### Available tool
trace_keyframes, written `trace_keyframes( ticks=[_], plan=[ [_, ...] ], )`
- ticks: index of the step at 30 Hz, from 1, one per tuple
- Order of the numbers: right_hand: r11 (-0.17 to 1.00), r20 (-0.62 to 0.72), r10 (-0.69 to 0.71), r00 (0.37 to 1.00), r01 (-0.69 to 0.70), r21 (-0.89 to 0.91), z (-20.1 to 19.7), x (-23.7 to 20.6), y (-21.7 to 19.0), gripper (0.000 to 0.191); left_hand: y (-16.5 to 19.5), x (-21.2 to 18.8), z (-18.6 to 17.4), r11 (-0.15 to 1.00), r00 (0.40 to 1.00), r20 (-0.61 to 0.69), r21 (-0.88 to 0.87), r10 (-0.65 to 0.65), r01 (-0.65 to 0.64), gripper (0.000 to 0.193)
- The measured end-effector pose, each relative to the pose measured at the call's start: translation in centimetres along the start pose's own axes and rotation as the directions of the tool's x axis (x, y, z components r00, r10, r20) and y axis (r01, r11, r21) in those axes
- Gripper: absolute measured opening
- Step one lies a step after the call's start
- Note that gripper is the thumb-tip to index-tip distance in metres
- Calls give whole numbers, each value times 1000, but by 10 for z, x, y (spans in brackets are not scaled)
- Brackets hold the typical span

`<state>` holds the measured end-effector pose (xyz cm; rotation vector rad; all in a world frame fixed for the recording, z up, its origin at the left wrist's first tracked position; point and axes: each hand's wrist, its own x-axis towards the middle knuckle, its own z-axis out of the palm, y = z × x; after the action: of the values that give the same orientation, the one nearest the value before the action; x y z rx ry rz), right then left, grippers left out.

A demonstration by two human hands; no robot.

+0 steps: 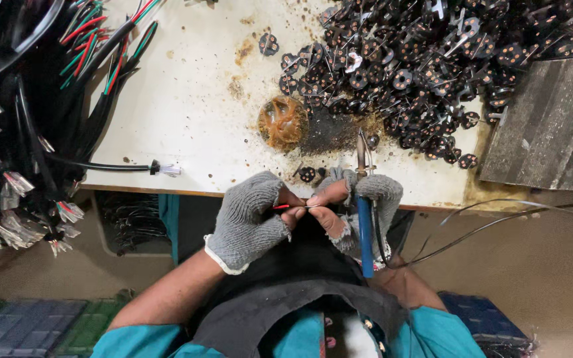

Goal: The person solders wires to electrical plug connectors at a workbench. They hold a wire and connector in one hand and a soldering iron in the other, touching the iron to the joint, dipping the iron in a wet sponge, and setting finished connectors onto a large pile of completed parts on the table.

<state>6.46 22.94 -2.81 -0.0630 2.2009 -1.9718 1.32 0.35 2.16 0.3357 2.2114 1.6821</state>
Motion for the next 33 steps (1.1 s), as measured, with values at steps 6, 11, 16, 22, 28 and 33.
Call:
trace_keyframes(
  ticks=[6, 11, 16, 22, 28, 33],
  plan=[
    [965, 68, -27, 997, 44, -258, 9, -4, -10, 10, -2, -4, 2, 999, 998, -59, -50, 2, -5, 13],
    [953, -180, -195, 964, 142, -269, -2, 17, -47, 19, 5, 0, -24, 997, 968, -247, 78, 44, -25, 13],
    [787, -113, -278, 954, 159, -597, -3, 50, -56, 17, -5, 32, -43, 949, 939, -343, 303, 24, 87, 16],
    [651, 102, -347, 932, 317, -690, -6, 55, -50, 23, -15, 44, -35, 901, 943, -327, 426, 69, 82, 17],
    [628, 146, -428, 892, 410, -662, -9, 52, -38, 23, -5, 36, -38, 934, 930, -360, 352, 71, 65, 17],
    [602, 185, -476, 860, 472, -644, -5, 50, -34, 28, 4, 12, -35, 965, 989, -132, 260, 60, -24, 13]
  ],
)
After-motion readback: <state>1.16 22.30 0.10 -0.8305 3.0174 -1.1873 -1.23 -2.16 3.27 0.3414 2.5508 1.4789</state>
